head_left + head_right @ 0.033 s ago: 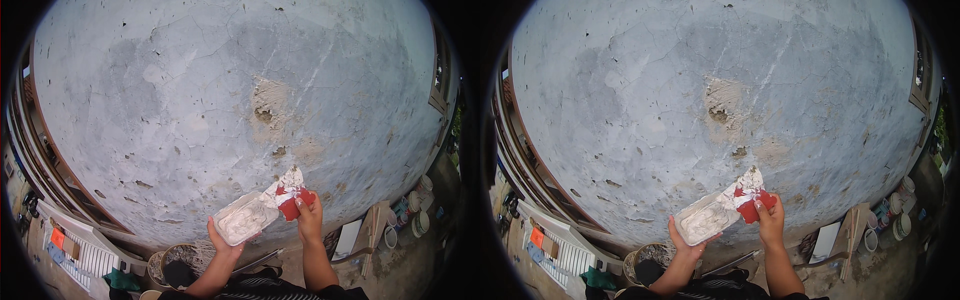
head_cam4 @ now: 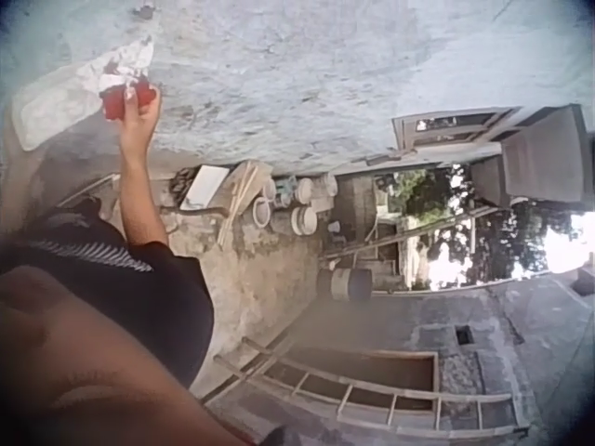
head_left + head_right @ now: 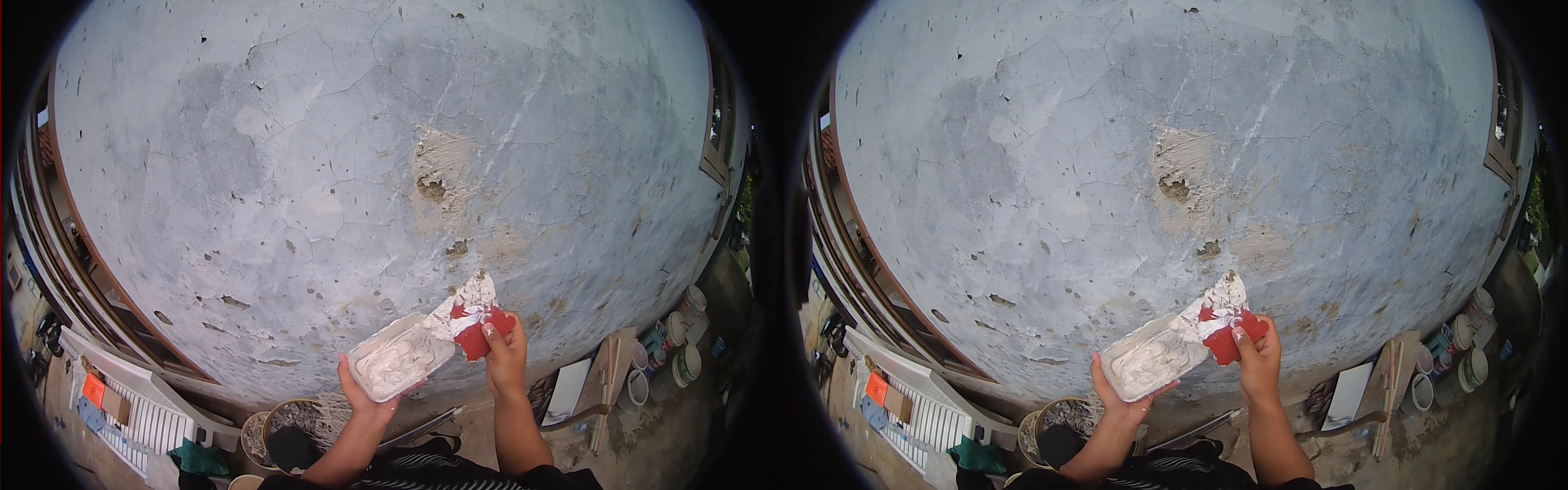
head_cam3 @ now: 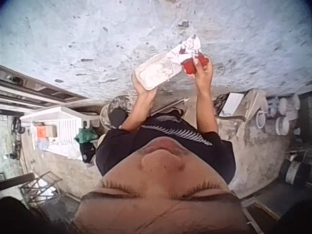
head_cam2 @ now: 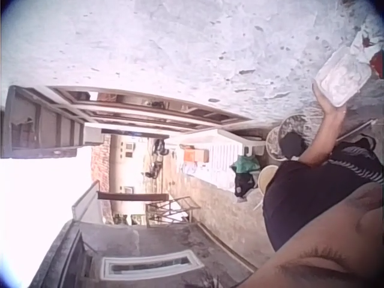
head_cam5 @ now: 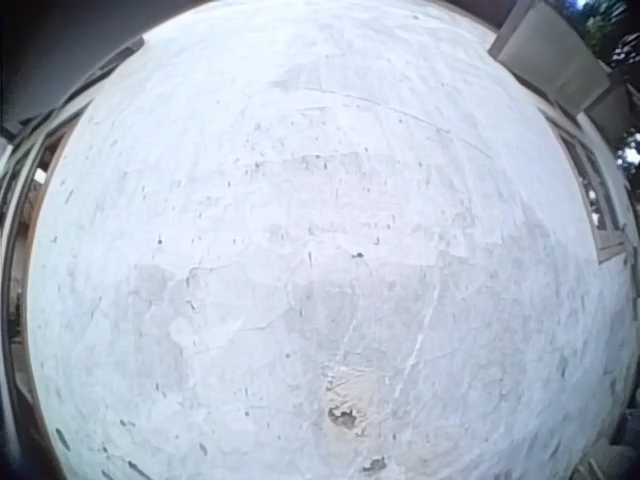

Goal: The recorder uses a putty knife to apply plaster compound to a damaged exterior wall.

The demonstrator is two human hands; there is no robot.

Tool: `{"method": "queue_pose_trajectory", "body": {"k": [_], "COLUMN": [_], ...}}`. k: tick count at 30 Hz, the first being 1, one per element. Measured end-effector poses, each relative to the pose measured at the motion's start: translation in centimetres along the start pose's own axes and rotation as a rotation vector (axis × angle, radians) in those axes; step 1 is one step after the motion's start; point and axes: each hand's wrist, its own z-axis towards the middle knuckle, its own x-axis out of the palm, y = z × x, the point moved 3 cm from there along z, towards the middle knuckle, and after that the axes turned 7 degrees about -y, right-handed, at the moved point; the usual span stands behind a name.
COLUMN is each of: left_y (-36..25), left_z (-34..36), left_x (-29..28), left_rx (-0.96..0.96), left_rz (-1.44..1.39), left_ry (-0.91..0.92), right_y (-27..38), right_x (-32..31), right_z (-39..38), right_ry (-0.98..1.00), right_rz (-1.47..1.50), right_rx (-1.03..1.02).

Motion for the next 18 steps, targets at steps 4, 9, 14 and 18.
{"method": "queue_pose_trajectory", "body": {"k": [4,9,14,18], "left_y": [-1.3,-2.3,-2.7,-2.7], "left_z": [-0.1,-0.4,-0.3,-0.1], "left_x": [-0.5,0.1,-0.1,-1.1], "left_rx": [-0.010,-0.018,-0.031,-0.046], "left_rz": [-0.017,-0.018,-0.009,-0.011], "left_ry": [0.022,-0.020,-0.002,0.000], "right_y": [-0.1,0.7,1.7,3.8], "right_x": [1.3,2.9,3.9,5.6], "right_z": [-0.1,0.0,0.1,0.9], "right_ry": [-0.013,-0.027,-0.047,-0.034], "right_rz": [0.015,0.059,0.076,0.117], "right_rx": [-0.055,-0.102,-0.156,-0.224]}}
